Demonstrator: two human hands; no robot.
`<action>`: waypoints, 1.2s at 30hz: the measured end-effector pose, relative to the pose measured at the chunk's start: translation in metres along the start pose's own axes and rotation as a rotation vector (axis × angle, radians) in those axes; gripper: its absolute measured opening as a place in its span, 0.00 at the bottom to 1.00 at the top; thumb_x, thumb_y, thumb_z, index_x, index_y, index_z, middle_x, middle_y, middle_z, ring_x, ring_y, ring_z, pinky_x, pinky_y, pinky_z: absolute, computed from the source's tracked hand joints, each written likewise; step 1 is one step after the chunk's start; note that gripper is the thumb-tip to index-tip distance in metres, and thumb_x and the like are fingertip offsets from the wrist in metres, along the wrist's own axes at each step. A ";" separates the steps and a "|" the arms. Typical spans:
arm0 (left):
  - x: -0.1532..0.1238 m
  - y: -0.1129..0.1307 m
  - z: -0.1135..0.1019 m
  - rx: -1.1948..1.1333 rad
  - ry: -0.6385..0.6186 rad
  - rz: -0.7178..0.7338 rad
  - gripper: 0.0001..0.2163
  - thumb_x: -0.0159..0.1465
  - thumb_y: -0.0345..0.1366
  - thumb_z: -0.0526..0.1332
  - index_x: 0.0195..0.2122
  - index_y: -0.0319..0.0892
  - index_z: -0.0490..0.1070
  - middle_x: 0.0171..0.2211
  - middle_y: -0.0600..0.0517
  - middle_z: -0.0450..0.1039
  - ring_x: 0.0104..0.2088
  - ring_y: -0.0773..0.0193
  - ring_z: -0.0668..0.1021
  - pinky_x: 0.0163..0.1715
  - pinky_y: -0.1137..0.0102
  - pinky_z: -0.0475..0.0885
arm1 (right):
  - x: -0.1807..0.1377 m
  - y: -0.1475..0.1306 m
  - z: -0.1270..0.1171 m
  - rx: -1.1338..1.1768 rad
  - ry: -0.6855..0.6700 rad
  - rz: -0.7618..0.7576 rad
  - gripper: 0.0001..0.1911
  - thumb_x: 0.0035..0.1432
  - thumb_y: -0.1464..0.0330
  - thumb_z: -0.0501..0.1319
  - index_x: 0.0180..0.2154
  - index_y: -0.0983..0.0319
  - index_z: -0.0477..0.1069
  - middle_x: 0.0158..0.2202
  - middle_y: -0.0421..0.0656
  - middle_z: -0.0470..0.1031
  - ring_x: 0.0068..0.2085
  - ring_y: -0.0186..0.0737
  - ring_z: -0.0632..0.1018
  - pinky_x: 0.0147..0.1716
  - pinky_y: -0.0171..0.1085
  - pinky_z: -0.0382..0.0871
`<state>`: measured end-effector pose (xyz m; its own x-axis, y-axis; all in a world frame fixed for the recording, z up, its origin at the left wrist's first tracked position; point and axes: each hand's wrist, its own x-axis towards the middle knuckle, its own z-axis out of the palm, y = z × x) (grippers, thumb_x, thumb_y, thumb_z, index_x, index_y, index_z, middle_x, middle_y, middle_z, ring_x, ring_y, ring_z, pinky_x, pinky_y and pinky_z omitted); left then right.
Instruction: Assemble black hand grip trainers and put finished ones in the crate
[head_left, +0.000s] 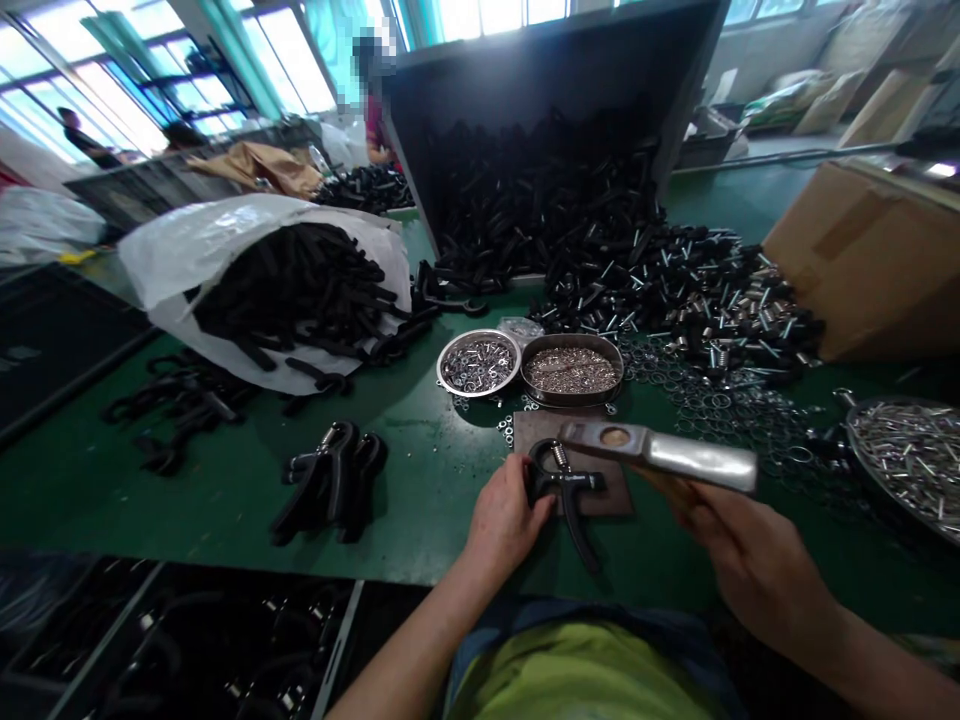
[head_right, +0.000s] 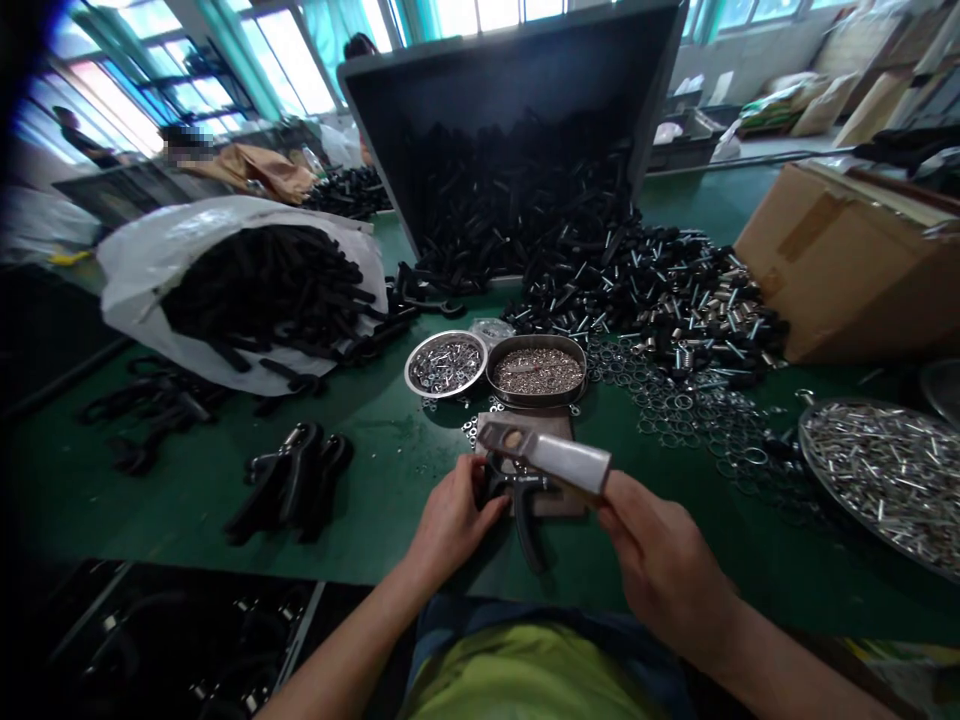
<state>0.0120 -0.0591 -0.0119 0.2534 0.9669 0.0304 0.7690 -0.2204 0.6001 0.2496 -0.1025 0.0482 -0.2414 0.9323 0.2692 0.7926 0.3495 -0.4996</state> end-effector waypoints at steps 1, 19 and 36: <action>0.000 0.000 0.000 -0.004 -0.002 -0.001 0.16 0.57 0.34 0.60 0.44 0.43 0.58 0.37 0.47 0.72 0.39 0.56 0.76 0.34 0.66 0.69 | 0.000 0.000 0.006 -0.022 -0.074 -0.015 0.22 0.64 0.67 0.43 0.53 0.55 0.67 0.37 0.46 0.79 0.34 0.41 0.80 0.32 0.37 0.75; -0.016 0.043 -0.004 -1.386 -0.148 -0.594 0.27 0.54 0.40 0.66 0.55 0.40 0.66 0.56 0.43 0.67 0.54 0.55 0.70 0.54 0.64 0.64 | 0.055 0.096 0.013 -0.474 0.065 -0.018 0.15 0.62 0.66 0.53 0.46 0.62 0.73 0.43 0.48 0.74 0.46 0.46 0.71 0.45 0.41 0.66; 0.084 0.010 -0.092 -0.450 0.096 -0.051 0.11 0.60 0.39 0.59 0.42 0.43 0.74 0.44 0.48 0.75 0.45 0.59 0.75 0.45 0.66 0.69 | 0.335 0.049 0.122 -0.336 -0.376 0.111 0.18 0.61 0.63 0.57 0.51 0.63 0.66 0.50 0.47 0.69 0.46 0.42 0.74 0.43 0.46 0.71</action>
<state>-0.0127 0.0319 0.0702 0.1498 0.9873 0.0530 0.4421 -0.1149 0.8896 0.1391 0.2383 0.0134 -0.2818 0.9524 -0.1162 0.9460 0.2556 -0.1993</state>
